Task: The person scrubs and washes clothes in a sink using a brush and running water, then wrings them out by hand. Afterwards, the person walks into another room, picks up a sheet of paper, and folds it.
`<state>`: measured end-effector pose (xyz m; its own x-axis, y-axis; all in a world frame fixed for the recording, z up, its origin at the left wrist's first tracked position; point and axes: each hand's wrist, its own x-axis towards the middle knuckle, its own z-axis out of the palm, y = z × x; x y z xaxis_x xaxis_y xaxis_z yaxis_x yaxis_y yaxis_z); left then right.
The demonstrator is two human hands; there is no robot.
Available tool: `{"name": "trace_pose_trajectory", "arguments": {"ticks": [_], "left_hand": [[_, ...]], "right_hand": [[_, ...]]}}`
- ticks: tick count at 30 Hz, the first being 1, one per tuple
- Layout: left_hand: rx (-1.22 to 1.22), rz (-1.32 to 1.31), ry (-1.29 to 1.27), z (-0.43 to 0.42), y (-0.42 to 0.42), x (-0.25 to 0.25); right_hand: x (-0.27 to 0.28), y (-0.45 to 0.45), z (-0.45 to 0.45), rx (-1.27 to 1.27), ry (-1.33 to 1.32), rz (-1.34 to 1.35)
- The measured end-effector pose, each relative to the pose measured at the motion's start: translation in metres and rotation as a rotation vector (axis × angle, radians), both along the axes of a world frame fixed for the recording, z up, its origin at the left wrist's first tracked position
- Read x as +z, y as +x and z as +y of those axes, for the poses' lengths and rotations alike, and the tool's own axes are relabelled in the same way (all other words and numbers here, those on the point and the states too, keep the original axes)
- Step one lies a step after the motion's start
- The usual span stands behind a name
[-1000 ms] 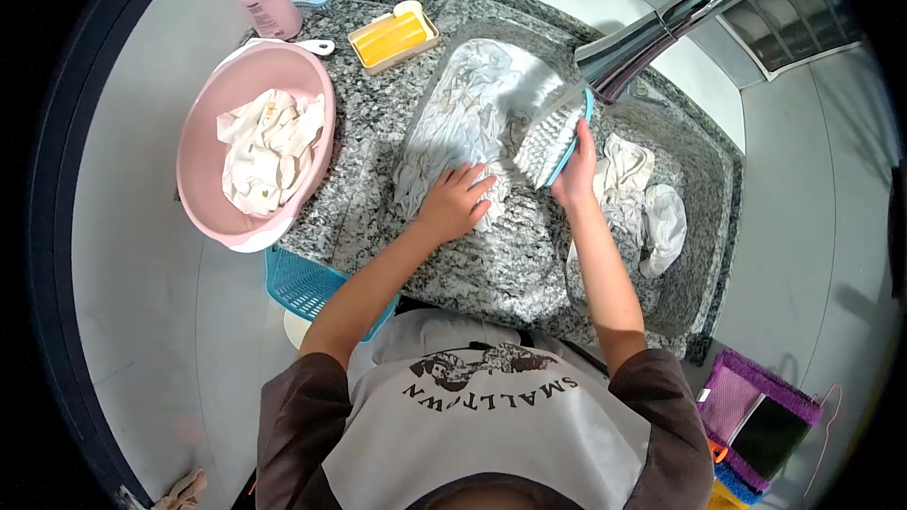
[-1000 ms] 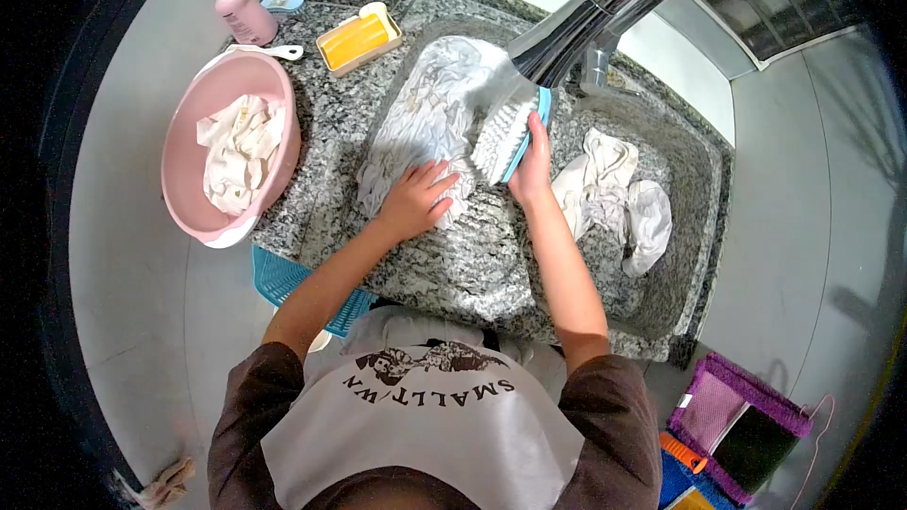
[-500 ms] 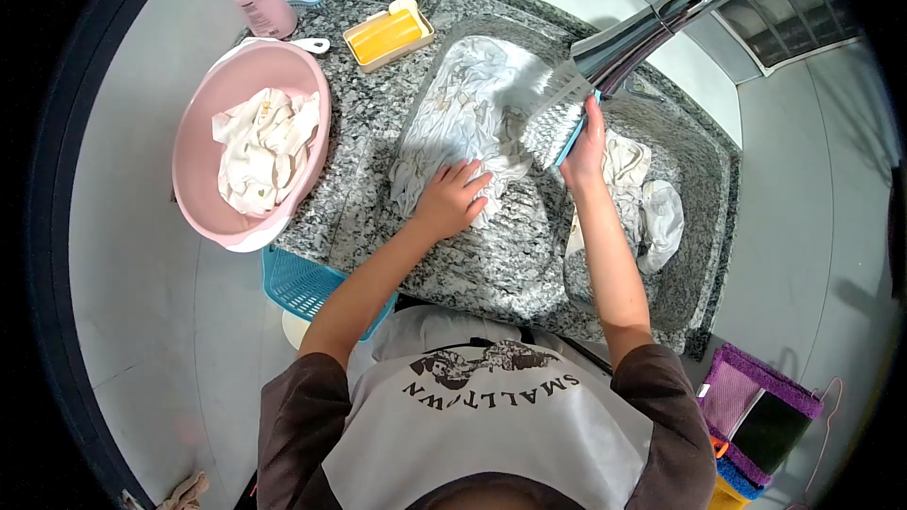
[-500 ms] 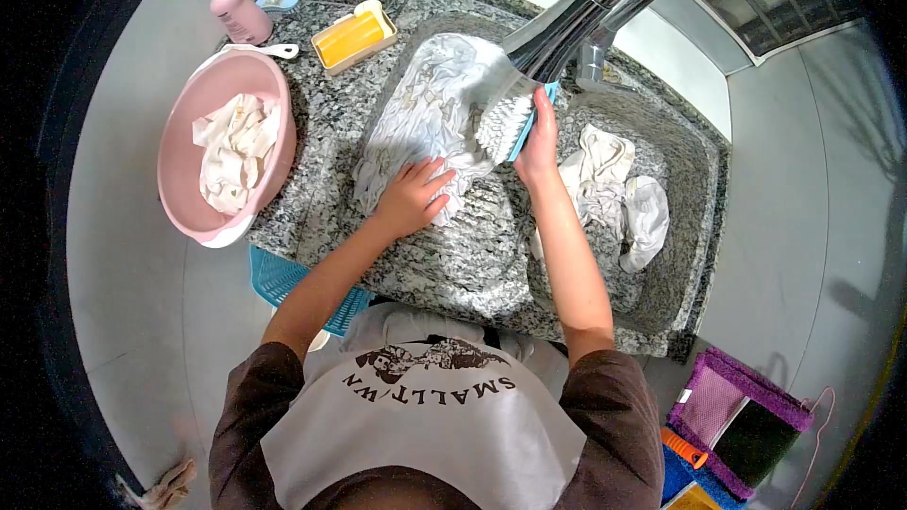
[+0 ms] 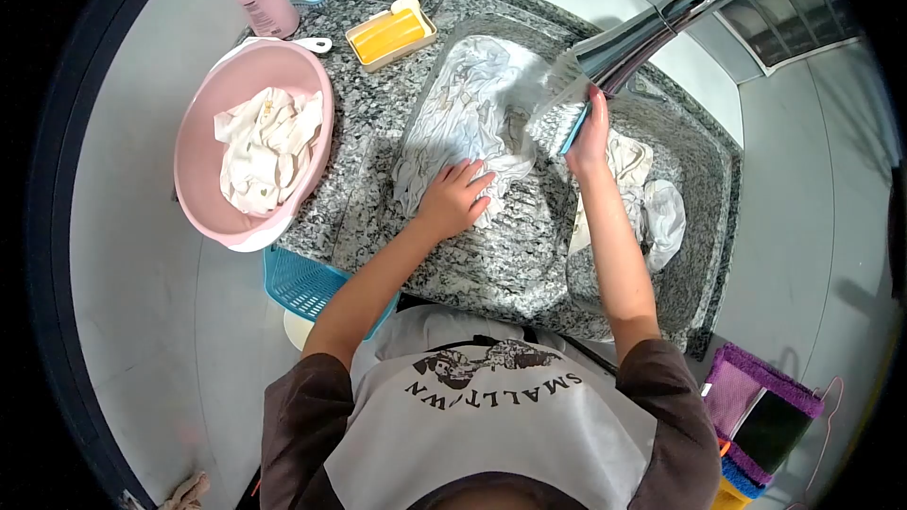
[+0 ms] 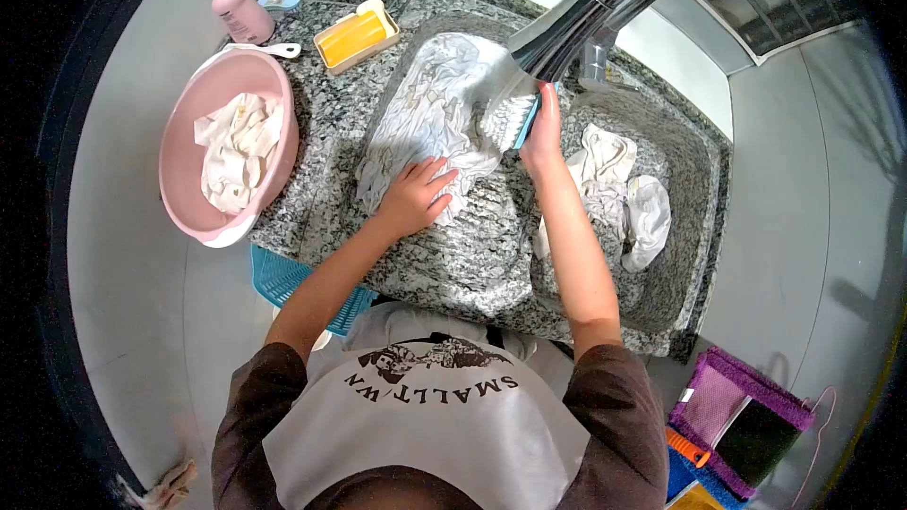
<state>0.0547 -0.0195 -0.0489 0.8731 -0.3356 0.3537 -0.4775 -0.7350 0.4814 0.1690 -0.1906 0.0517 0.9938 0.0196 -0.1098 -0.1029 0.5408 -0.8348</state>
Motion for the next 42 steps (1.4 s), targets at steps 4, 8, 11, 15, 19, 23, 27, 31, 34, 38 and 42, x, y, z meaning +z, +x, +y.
{"name": "trace_pose_trajectory", "arguments": {"ticks": [4,8,11,15,19,23,27,31,34,38,42], "left_hand": [[0.001,0.007,-0.012,0.000,0.000,0.000],[0.005,-0.009,-0.003,0.000,0.000,-0.001],[0.004,-0.020,-0.016,0.000,0.000,0.000],[0.005,-0.018,-0.021,0.000,0.000,-0.001],[0.009,-0.017,-0.018,0.000,0.000,0.000],[0.005,-0.017,-0.020,0.000,0.000,-0.001],[0.005,-0.006,-0.023,0.000,0.001,-0.001],[0.003,0.012,-0.018,0.000,0.000,-0.002],[0.003,0.012,-0.014,0.000,0.000,-0.003],[0.004,0.025,0.002,0.000,0.000,-0.004],[-0.008,-0.011,0.008,-0.001,-0.001,-0.007]], "right_hand": [[0.006,0.001,0.004,-0.003,-0.008,0.015],[0.010,0.005,0.008,-0.034,-0.036,0.009],[0.003,0.012,0.006,-0.010,-0.009,-0.017],[-0.009,0.024,0.007,-0.049,-0.015,-0.043],[-0.012,0.030,0.008,-0.012,0.008,-0.055],[-0.015,0.038,0.007,-0.043,-0.062,-0.053],[-0.017,0.045,0.007,-0.036,-0.022,-0.075],[-0.016,0.046,0.010,-0.036,0.019,-0.041],[-0.009,0.023,0.016,-0.048,-0.118,-0.067],[-0.002,0.004,0.017,0.034,-0.008,-0.001],[-0.008,-0.007,0.008,0.095,0.052,0.039]]}}
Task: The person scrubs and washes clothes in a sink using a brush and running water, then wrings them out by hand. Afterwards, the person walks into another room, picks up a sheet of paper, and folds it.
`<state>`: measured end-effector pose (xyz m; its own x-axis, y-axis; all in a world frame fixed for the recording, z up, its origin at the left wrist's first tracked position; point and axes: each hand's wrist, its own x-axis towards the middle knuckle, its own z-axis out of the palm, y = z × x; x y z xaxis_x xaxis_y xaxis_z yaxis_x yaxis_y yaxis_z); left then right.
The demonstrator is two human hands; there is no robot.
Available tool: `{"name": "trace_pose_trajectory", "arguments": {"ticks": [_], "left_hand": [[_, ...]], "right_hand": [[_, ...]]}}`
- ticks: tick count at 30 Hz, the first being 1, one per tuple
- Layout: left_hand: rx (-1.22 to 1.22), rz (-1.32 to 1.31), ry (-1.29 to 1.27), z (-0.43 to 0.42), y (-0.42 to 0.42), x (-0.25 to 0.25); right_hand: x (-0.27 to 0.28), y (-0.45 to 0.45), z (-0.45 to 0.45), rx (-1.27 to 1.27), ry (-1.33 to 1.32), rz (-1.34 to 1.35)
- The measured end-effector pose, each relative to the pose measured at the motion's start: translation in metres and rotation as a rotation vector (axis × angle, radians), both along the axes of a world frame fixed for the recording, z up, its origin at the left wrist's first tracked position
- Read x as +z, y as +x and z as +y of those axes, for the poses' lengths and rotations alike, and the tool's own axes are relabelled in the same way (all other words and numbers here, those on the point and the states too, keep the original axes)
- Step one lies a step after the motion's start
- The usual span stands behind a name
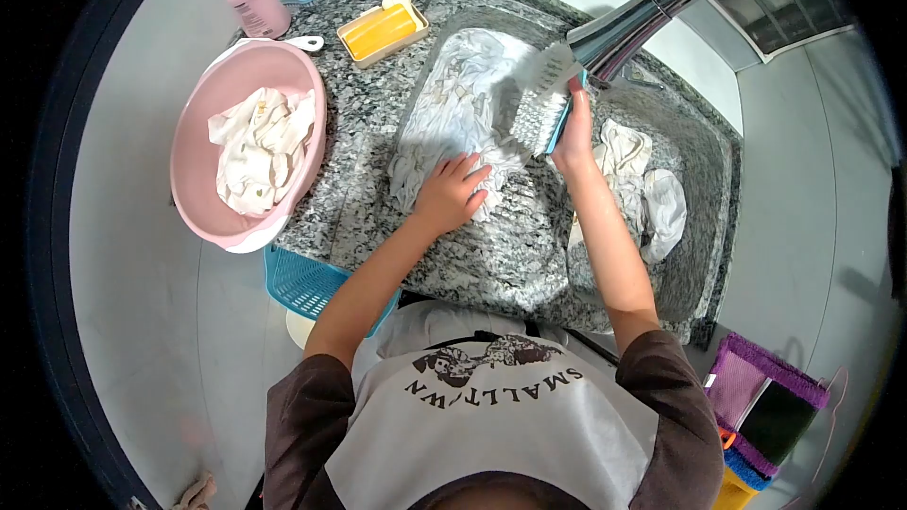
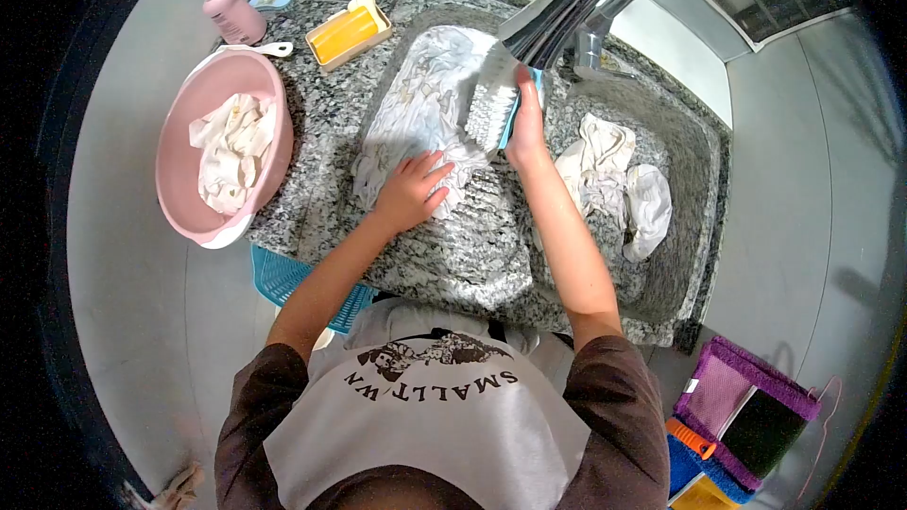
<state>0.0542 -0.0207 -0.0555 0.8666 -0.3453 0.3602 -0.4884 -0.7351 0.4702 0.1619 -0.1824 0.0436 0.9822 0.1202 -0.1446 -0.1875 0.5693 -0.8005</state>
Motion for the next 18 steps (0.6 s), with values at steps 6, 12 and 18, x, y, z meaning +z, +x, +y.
{"name": "trace_pose_trajectory", "arguments": {"ticks": [6,12,18], "left_hand": [[0.013,0.048,0.018,0.000,0.001,-0.001],[0.018,0.074,0.041,0.000,0.001,-0.003],[0.018,0.083,0.041,0.000,0.001,-0.002]], "right_hand": [[0.005,-0.027,-0.002,0.007,-0.016,0.116],[-0.005,-0.051,-0.005,0.051,-0.023,0.169],[-0.001,-0.040,0.002,0.078,-0.060,0.135]]}}
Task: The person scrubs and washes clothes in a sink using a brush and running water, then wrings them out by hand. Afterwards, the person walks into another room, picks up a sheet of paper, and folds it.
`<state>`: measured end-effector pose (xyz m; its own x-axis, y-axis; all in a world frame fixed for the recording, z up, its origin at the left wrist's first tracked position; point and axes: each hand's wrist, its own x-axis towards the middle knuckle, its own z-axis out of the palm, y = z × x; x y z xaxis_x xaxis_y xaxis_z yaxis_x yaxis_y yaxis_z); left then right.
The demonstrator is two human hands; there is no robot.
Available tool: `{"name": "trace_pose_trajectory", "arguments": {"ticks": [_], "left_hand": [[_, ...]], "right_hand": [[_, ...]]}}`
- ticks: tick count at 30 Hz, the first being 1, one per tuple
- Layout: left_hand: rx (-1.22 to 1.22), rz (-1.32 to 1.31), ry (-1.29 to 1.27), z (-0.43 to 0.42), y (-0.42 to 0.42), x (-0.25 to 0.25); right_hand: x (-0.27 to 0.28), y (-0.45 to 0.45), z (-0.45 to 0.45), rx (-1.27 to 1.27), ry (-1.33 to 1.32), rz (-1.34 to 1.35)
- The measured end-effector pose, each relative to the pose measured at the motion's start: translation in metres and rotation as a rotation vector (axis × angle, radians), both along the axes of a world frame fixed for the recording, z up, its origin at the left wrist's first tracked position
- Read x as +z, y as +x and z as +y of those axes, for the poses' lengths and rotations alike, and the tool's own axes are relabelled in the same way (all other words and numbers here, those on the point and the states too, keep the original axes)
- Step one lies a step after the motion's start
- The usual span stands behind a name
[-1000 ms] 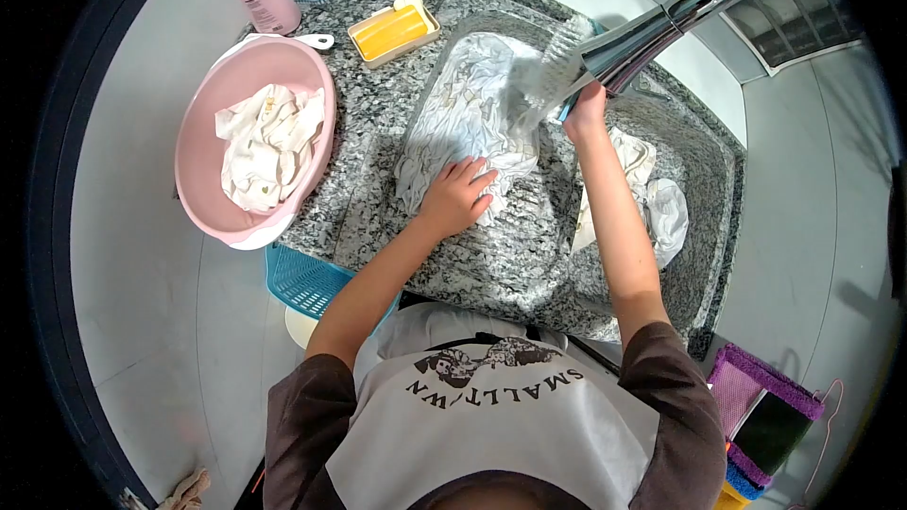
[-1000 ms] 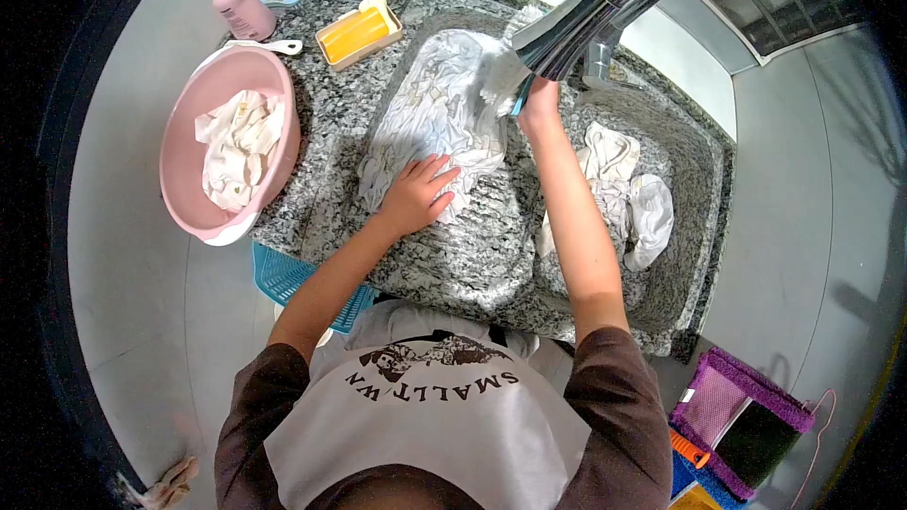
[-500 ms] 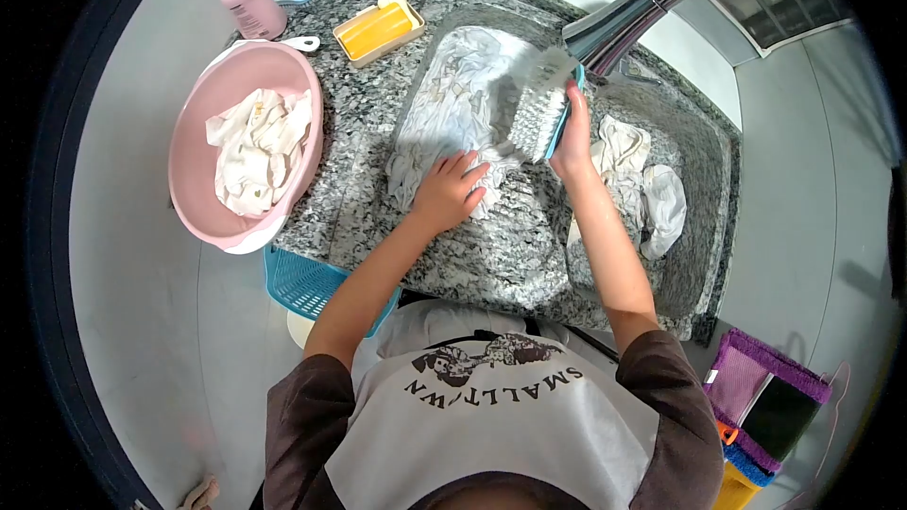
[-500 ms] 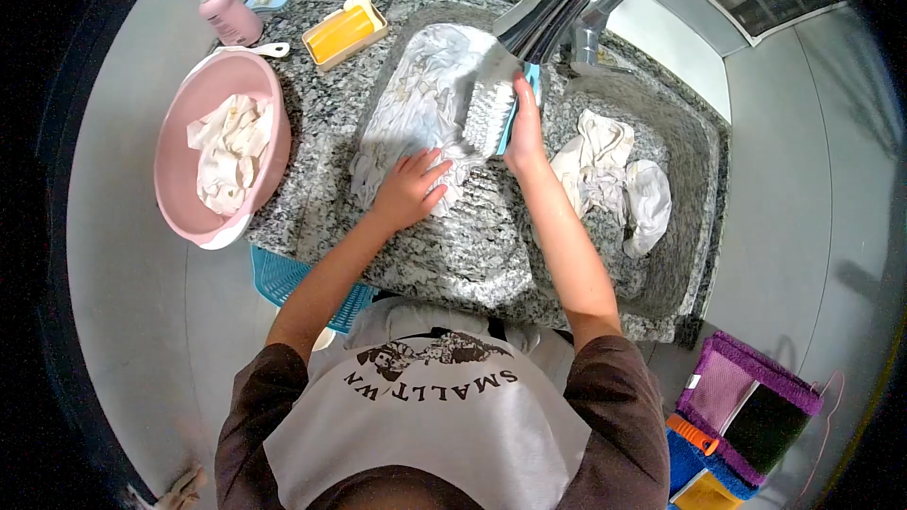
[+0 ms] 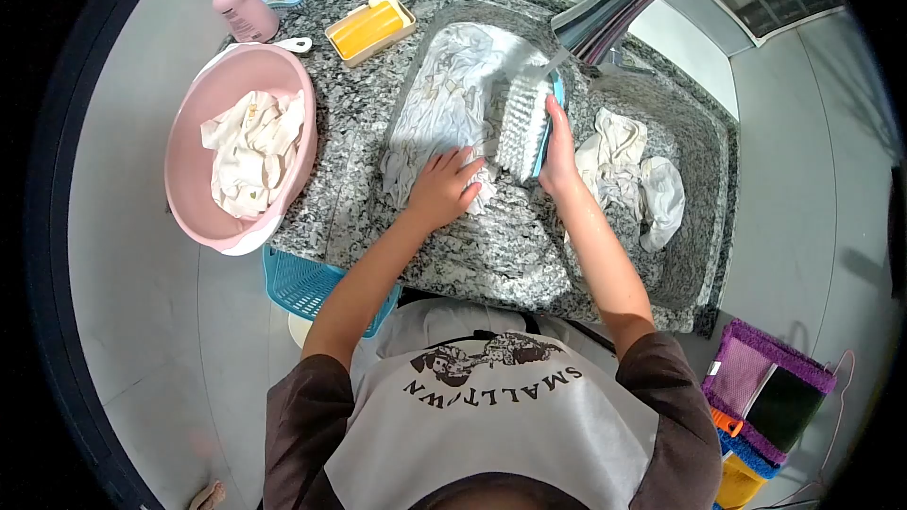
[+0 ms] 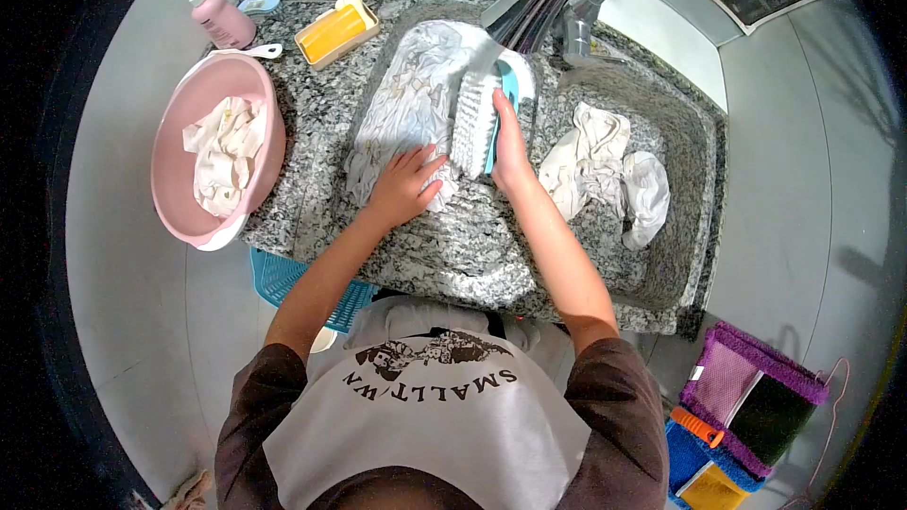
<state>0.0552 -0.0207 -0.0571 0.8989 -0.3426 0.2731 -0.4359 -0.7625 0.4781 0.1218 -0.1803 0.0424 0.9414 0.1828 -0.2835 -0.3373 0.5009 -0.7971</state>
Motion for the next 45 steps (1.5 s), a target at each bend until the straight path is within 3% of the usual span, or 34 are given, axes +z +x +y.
{"name": "trace_pose_trajectory", "arguments": {"ticks": [12,16,24,29,32,33,35,36,41,43,45], "left_hand": [[0.008,-0.022,-0.021,0.000,-0.001,0.002],[0.008,-0.013,-0.024,0.000,-0.001,0.001],[0.007,0.005,-0.032,0.001,0.000,0.001],[-0.006,0.057,-0.019,0.001,0.000,0.001],[-0.011,0.050,-0.001,0.001,0.000,0.000],[-0.016,0.051,0.001,0.001,0.000,0.000],[-0.007,0.042,0.010,0.001,-0.001,0.001],[-0.008,0.043,0.010,0.001,-0.001,0.002],[-0.004,0.075,0.031,0.001,0.000,0.000],[0.000,0.074,0.038,0.001,0.000,0.000],[0.001,0.074,0.044,0.000,0.000,-0.001]], "right_hand": [[0.011,0.060,0.007,-0.068,0.013,-0.090],[0.015,0.056,0.006,-0.079,0.012,-0.138],[0.017,-0.003,-0.004,-0.037,0.060,0.032],[0.001,0.036,-0.009,0.008,0.178,-0.052],[0.008,0.064,0.011,-0.063,-0.159,-0.194],[0.013,0.068,0.016,-0.042,-0.385,-0.260],[0.012,0.082,0.024,0.012,-0.547,-0.217],[0.010,0.088,0.036,-0.033,-0.543,-0.393],[-0.001,0.081,0.027,0.196,-0.709,-0.438],[-0.006,0.074,0.027,0.232,-0.828,-0.291],[-0.025,0.078,0.021,0.317,-0.868,-0.413]]}}
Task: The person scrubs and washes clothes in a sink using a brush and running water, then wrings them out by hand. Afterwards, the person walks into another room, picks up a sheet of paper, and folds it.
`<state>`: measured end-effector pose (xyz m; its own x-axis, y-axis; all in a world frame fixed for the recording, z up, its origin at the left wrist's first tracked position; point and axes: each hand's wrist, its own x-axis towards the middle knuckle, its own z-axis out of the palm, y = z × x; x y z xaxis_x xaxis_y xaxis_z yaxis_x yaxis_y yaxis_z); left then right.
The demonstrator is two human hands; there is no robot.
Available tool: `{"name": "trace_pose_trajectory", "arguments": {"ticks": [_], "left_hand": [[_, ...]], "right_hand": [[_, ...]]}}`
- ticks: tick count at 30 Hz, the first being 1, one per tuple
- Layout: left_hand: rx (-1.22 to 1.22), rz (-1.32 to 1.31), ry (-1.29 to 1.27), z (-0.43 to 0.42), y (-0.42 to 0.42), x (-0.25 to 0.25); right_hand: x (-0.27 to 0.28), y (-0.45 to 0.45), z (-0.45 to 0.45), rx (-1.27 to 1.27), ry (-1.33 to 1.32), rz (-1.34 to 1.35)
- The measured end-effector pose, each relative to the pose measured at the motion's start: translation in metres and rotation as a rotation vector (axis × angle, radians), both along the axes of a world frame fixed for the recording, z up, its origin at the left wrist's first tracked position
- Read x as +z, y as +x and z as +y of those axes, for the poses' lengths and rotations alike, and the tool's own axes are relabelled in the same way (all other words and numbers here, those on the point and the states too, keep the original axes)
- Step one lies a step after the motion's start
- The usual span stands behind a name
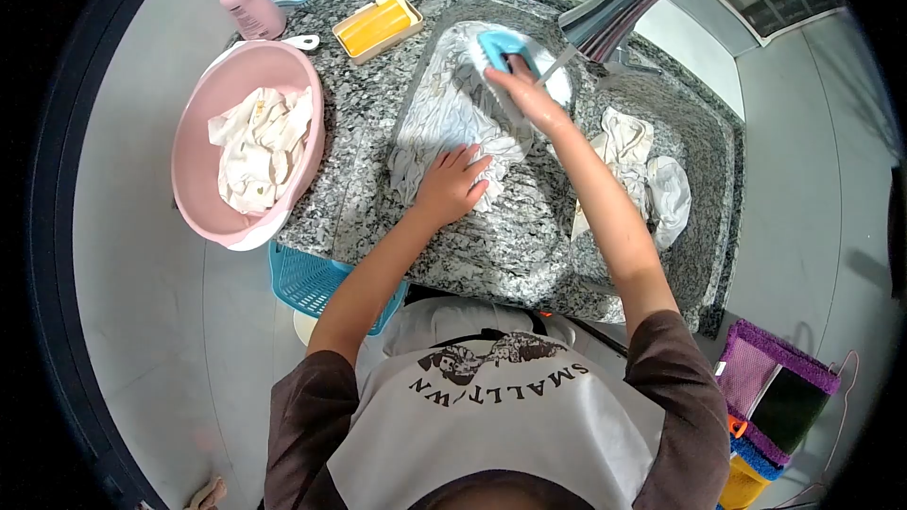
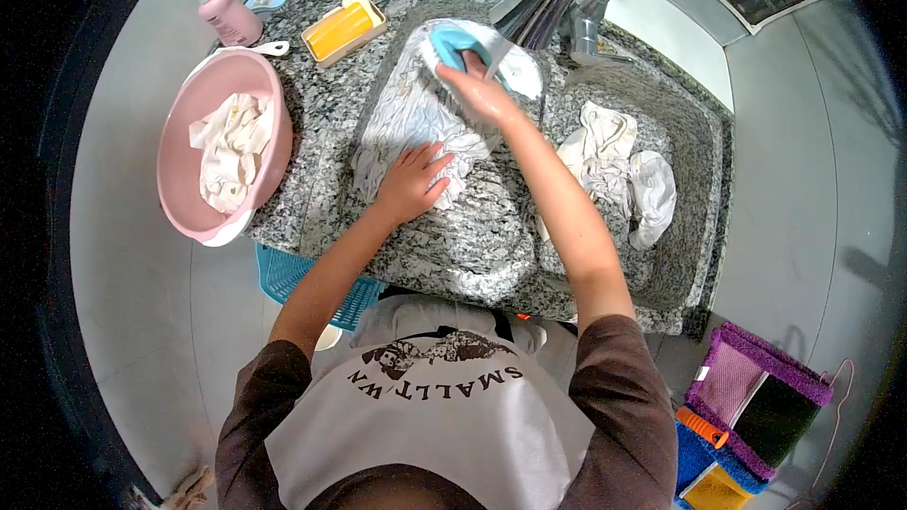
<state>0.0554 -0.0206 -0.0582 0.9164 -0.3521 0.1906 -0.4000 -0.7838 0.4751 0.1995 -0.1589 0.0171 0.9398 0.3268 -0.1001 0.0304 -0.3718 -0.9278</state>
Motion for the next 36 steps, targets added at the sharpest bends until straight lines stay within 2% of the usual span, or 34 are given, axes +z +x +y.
{"name": "trace_pose_trajectory", "arguments": {"ticks": [2,3,4,6,7,8,12,14,15,16,18,20,22,24,26,27,29,30,32,33,35,36], "left_hand": [[-0.002,-0.017,-0.032,-0.001,0.001,-0.003],[-0.006,-0.017,-0.031,-0.001,0.001,-0.001],[0.010,-0.015,-0.027,-0.002,0.002,0.002],[0.016,-0.016,-0.024,-0.004,0.006,0.009],[-0.005,0.002,-0.025,-0.007,0.010,0.015],[-0.027,0.022,-0.026,-0.011,0.014,0.019],[-0.089,0.181,-0.079,-0.038,0.046,0.019],[0.028,0.133,0.073,-0.051,0.057,0.002],[0.043,-0.012,0.095,-0.055,0.062,-0.018],[0.039,-0.011,0.096,-0.055,0.062,-0.017],[-0.121,0.089,0.261,-0.056,0.062,-0.013],[-0.204,0.097,0.221,-0.048,0.054,-0.008],[-0.432,0.234,0.126,-0.039,0.057,-0.005],[-0.473,0.220,0.202,-0.037,0.085,-0.010],[-0.114,0.160,0.141,-0.032,0.106,-0.032],[-0.121,0.159,0.143,-0.035,0.112,-0.035],[0.060,0.078,0.241,-0.048,0.119,-0.038],[0.050,0.078,0.242,-0.061,0.116,-0.039],[0.202,-0.076,0.304,-0.085,0.106,-0.040],[0.193,-0.074,0.303,-0.087,0.106,-0.043],[-0.016,-0.257,0.103,-0.086,0.111,-0.047],[-0.023,-0.255,0.102,-0.077,0.121,-0.049]], "right_hand": [[-0.012,-0.005,-0.002,0.054,-0.179,0.030],[0.007,-0.020,-0.001,0.061,-0.211,-0.008],[-0.009,-0.018,-0.004,0.109,-0.257,-0.110],[-0.005,-0.034,-0.005,0.166,-0.362,-0.070],[-0.004,-0.043,-0.004,0.170,-0.389,-0.139],[-0.001,-0.047,-0.007,0.207,-0.427,-0.002],[-0.016,-0.058,-0.018,0.096,-0.464,-0.172],[-0.022,-0.058,-0.030,0.017,-0.462,-0.205],[-0.022,-0.058,-0.038,-0.064,-0.375,-0.141],[-0.024,-0.059,-0.046,-0.145,-0.287,-0.076],[-0.027,-0.061,-0.067,-0.204,-0.311,-0.117],[-0.030,-0.063,-0.087,-0.259,-0.190,-0.122],[-0.018,-0.068,-0.096,-0.332,-0.150,-0.076],[-0.006,-0.075,-0.100,-0.335,-0.138,-0.053],[0.005,-0.084,-0.101,-0.339,-0.091,-0.032],[0.010,-0.089,-0.101,-0.337,-0.044,-0.012],[0.023,-0.105,-0.100,-0.357,0.001,0.014],[0.028,-0.113,-0.100,-0.372,0.046,0.040],[0.031,-0.129,-0.101,-0.445,0.082,0.056],[0.031,-0.136,-0.104,-0.493,0.076,0.060],[0.031,-0.146,-0.112,-0.542,0.099,0.096],[0.032,-0.152,-0.114,-0.548,0.099,0.098]]}}
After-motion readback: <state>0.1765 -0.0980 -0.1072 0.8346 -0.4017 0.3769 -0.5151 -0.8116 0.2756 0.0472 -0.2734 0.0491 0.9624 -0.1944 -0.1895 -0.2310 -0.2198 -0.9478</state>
